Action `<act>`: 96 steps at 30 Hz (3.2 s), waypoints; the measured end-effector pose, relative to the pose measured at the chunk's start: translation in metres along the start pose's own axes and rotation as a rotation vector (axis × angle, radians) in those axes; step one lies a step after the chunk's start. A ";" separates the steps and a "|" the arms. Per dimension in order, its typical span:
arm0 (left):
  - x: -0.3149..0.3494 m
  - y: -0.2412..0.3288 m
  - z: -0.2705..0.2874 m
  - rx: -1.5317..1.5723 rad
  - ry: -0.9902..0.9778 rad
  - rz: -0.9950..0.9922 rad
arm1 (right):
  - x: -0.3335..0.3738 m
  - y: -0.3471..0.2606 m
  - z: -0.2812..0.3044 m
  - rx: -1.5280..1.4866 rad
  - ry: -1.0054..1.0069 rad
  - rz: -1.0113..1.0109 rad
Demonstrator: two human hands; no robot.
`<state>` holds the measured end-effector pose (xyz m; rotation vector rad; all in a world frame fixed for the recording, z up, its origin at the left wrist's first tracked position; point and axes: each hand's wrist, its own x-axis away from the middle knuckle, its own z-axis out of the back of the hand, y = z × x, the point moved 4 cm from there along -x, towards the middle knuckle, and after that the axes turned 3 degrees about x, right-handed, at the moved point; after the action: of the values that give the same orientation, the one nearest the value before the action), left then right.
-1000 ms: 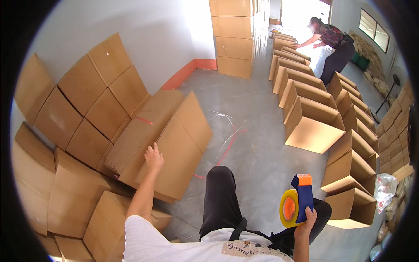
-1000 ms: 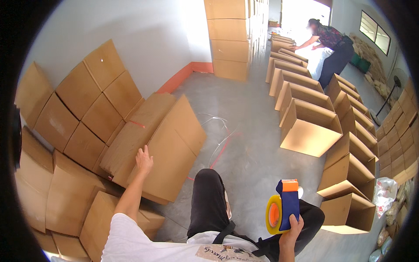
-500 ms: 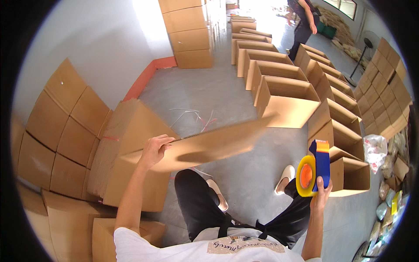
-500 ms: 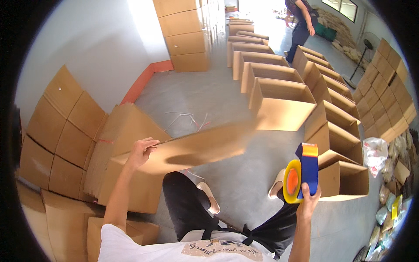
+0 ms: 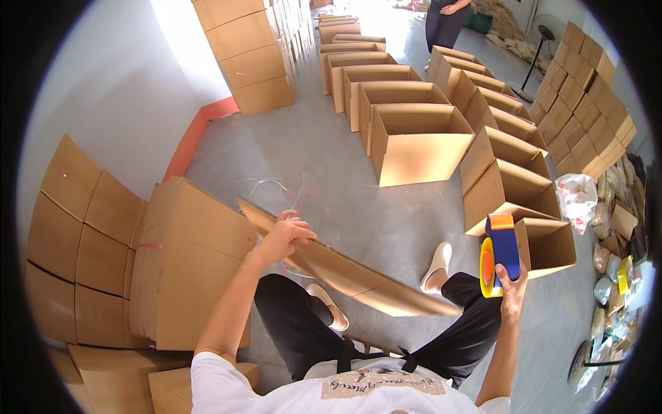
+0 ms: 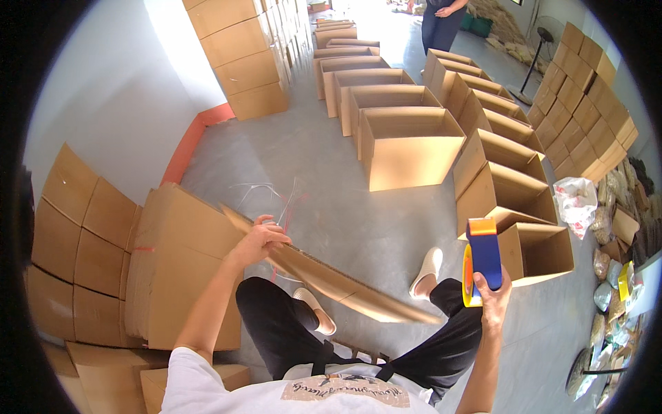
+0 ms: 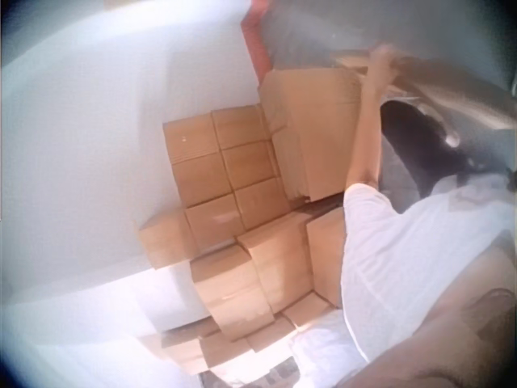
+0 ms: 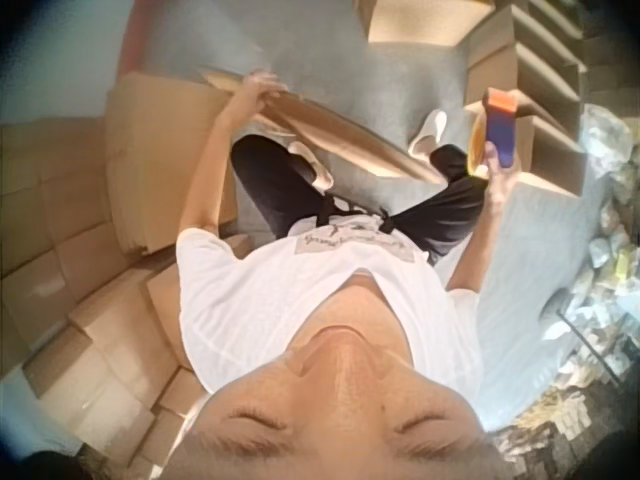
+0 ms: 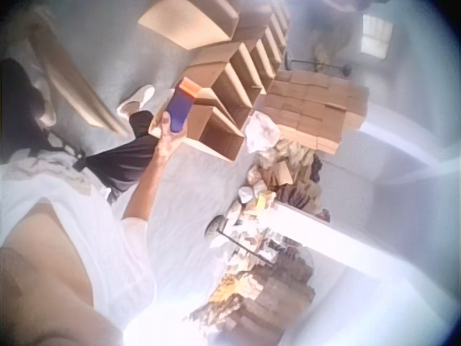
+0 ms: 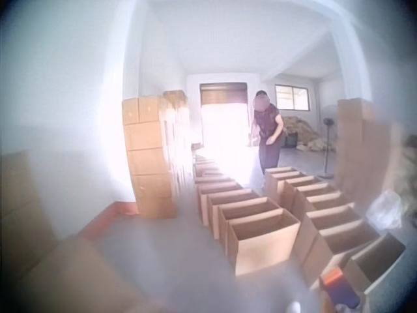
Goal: The person folds the bottom flaps of cardboard boxes and applies adhesive tape to the seams using a handheld tape dispenser while seated on a stool.
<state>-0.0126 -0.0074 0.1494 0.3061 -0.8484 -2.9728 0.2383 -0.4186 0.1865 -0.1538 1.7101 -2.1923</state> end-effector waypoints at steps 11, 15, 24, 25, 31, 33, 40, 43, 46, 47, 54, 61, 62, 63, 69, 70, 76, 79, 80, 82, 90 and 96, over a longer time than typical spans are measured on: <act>0.012 -0.039 -0.078 0.287 0.474 0.349 | 0.066 0.030 -0.130 0.499 -0.808 0.117; -0.002 -0.029 -0.107 0.453 0.893 0.592 | 0.086 0.039 -0.141 0.522 -0.826 0.087; 0.015 -0.031 -0.100 0.308 0.744 0.733 | 0.071 0.058 -0.128 0.562 -0.796 -0.183; 0.015 -0.028 -0.095 0.275 0.762 0.724 | 0.070 0.054 -0.126 0.588 -0.751 -0.137; 0.040 -0.047 -0.100 0.551 0.536 1.102 | 0.086 0.016 -0.132 0.644 -0.403 0.149; 0.034 -0.024 -0.094 0.811 0.539 0.979 | 0.074 0.024 -0.123 0.650 -0.296 0.177; 0.058 0.053 -0.140 1.048 0.510 1.036 | -0.020 -0.020 -0.166 0.652 -0.280 0.211; 0.064 0.084 -0.196 0.992 0.662 0.822 | -0.046 -0.010 -0.201 0.660 -0.316 0.221; 0.049 0.091 -0.144 0.422 0.756 0.748 | -0.038 0.004 -0.216 0.622 -0.357 0.293; 0.035 0.078 -0.109 0.181 0.818 0.693 | -0.030 0.007 -0.214 0.631 -0.334 0.365; -0.045 -0.075 -0.048 0.073 0.199 0.919 | -0.023 0.017 -0.171 0.593 -0.266 0.424; -0.013 -0.061 -0.062 -0.372 -0.151 0.749 | 0.033 -0.023 -0.063 0.272 -0.090 0.359; -0.016 -0.046 -0.069 -0.413 -0.235 0.723 | 0.046 -0.024 -0.041 0.252 -0.110 0.322; -0.023 -0.025 -0.074 -0.450 -0.309 0.683 | 0.059 -0.026 -0.018 0.238 -0.121 0.293; -0.023 -0.002 -0.117 -0.565 -0.427 0.358 | 0.139 0.002 -0.003 0.111 -0.428 0.172; -0.028 0.000 -0.122 -0.559 -0.456 0.378 | 0.150 0.013 -0.017 0.088 -0.399 0.177; -0.028 0.023 -0.128 -0.620 -0.809 0.505 | 0.141 0.023 -0.085 -0.030 -0.427 0.076; -0.014 0.035 -0.090 -0.205 -0.926 0.549 | 0.133 0.003 -0.034 0.014 -0.268 0.203; -0.004 0.033 -0.087 -0.214 -0.965 0.400 | 0.133 0.005 -0.010 0.003 -0.189 0.220; 0.019 0.019 -0.084 -0.218 -0.947 0.151 | 0.137 0.022 0.033 -0.164 -0.109 0.067; -0.032 0.011 -0.099 -0.208 -0.962 0.220 | 0.131 0.037 -0.009 -0.145 -0.254 -0.105; -0.056 0.009 -0.096 -0.419 -0.699 0.062 | 0.097 0.104 -0.094 0.052 -0.397 -0.159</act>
<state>0.0610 -0.0602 0.0839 -0.7886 -0.2066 -3.0919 0.1417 -0.3872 0.0500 -0.6832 1.4590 -2.1313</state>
